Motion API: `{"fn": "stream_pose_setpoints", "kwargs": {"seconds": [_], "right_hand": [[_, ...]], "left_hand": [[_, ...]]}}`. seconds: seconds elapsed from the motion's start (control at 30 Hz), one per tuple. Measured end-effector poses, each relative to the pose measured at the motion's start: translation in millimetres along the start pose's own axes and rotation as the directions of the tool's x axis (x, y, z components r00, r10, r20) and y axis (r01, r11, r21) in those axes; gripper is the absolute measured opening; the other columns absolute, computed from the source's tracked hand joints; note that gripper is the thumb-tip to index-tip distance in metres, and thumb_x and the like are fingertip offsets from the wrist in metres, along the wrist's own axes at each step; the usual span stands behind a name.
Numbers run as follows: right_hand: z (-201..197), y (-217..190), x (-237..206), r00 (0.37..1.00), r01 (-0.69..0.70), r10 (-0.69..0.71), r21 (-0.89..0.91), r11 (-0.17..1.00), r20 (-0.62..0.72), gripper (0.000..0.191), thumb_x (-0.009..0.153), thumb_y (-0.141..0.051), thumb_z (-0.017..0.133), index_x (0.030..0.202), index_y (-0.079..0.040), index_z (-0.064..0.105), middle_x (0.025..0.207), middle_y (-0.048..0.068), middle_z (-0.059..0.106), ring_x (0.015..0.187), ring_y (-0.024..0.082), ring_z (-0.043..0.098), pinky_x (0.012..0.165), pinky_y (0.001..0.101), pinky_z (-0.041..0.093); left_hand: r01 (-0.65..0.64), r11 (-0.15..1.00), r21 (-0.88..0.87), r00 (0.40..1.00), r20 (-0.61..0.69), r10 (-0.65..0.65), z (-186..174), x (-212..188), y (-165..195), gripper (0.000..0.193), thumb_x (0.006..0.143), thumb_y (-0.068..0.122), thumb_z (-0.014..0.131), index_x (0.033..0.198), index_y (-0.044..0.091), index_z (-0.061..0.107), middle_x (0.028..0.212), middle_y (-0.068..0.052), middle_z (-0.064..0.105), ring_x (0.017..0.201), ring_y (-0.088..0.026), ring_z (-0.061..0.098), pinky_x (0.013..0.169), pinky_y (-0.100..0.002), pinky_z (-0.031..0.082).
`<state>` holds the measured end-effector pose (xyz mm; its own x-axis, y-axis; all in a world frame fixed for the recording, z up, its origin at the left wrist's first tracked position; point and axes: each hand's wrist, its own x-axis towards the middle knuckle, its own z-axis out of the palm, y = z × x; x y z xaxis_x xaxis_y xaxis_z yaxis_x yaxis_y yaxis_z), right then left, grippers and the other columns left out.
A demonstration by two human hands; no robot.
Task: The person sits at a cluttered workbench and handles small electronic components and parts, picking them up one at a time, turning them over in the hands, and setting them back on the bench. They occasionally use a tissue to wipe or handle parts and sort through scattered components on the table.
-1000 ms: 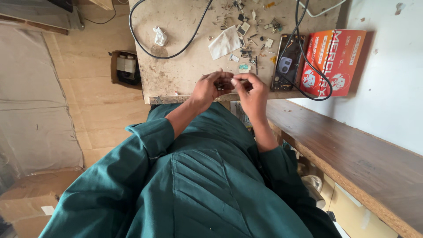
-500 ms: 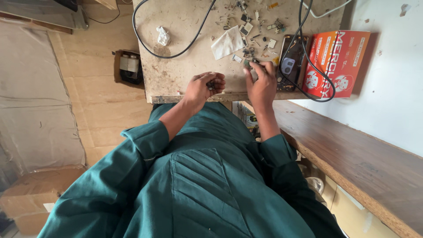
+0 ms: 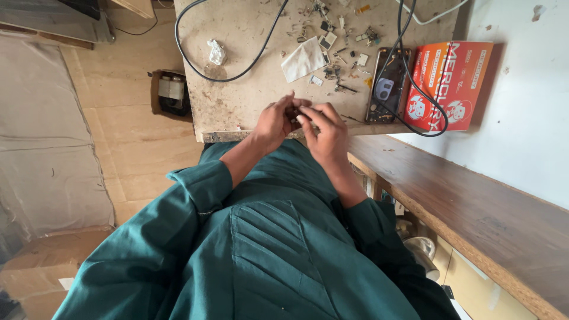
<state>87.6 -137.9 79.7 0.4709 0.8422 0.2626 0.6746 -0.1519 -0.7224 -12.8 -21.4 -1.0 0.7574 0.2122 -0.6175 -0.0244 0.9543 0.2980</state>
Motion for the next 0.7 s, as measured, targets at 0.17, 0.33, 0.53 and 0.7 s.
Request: {"fn": "stream_pose_setpoints", "kwargs": {"seconds": [0.17, 0.33, 0.53, 0.7], "right_hand": [[-1.9, 46.1, 23.8, 0.941, -0.312, 0.303, -0.036, 0.949, -0.152, 0.009, 0.094, -0.004, 0.077, 0.103, -0.006, 0.076, 0.092, 0.007, 0.071, 0.067, 0.019, 0.064, 0.061, 0.0329, 0.049], [2.6, 88.7, 43.2, 0.965, -0.177, 0.133, -0.190, 0.966, -0.226, 0.016, 0.089, -0.004, 0.082, 0.103, -0.004, 0.072, 0.093, 0.008, 0.068, 0.077, 0.023, 0.068, 0.069, 0.0352, 0.053], [8.6, 97.8, 49.3, 0.960, -0.215, 0.175, -0.173, 0.961, -0.219, 0.017, 0.086, -0.002, 0.083, 0.094, -0.005, 0.068, 0.092, 0.008, 0.069, 0.078, 0.021, 0.071, 0.073, 0.0345, 0.054], [3.6, 86.7, 52.9, 0.890, -0.441, 0.436, -0.005, 0.898, -0.133, 0.015, 0.089, -0.004, 0.080, 0.101, -0.007, 0.072, 0.090, 0.005, 0.072, 0.069, 0.018, 0.067, 0.064, 0.0317, 0.052]], "left_hand": [[-0.045, 0.997, 0.062, 0.999, -0.023, 0.047, -12.8, -9.4, 4.5, 0.036, 0.110, 0.023, 0.046, 0.090, -0.004, 0.061, 0.099, -0.012, 0.066, 0.087, -0.022, 0.062, 0.080, -0.038, 0.055], [-0.012, 0.987, 0.163, 0.989, -0.142, 0.036, -8.1, -21.3, 21.7, 0.039, 0.105, 0.032, 0.048, 0.085, 0.003, 0.063, 0.073, -0.008, 0.059, 0.063, -0.018, 0.053, 0.059, -0.032, 0.045], [-0.008, 0.958, 0.285, 0.984, -0.168, 0.058, -11.0, -24.8, 29.5, 0.026, 0.096, 0.022, 0.052, 0.083, 0.002, 0.064, 0.067, -0.006, 0.059, 0.056, -0.015, 0.052, 0.052, -0.029, 0.042], [-0.044, 0.988, 0.148, 0.998, -0.038, 0.051, -21.8, -19.3, 22.9, 0.026, 0.096, 0.020, 0.050, 0.081, 0.003, 0.062, 0.063, -0.006, 0.054, 0.049, -0.013, 0.042, 0.046, -0.029, 0.035]]}}
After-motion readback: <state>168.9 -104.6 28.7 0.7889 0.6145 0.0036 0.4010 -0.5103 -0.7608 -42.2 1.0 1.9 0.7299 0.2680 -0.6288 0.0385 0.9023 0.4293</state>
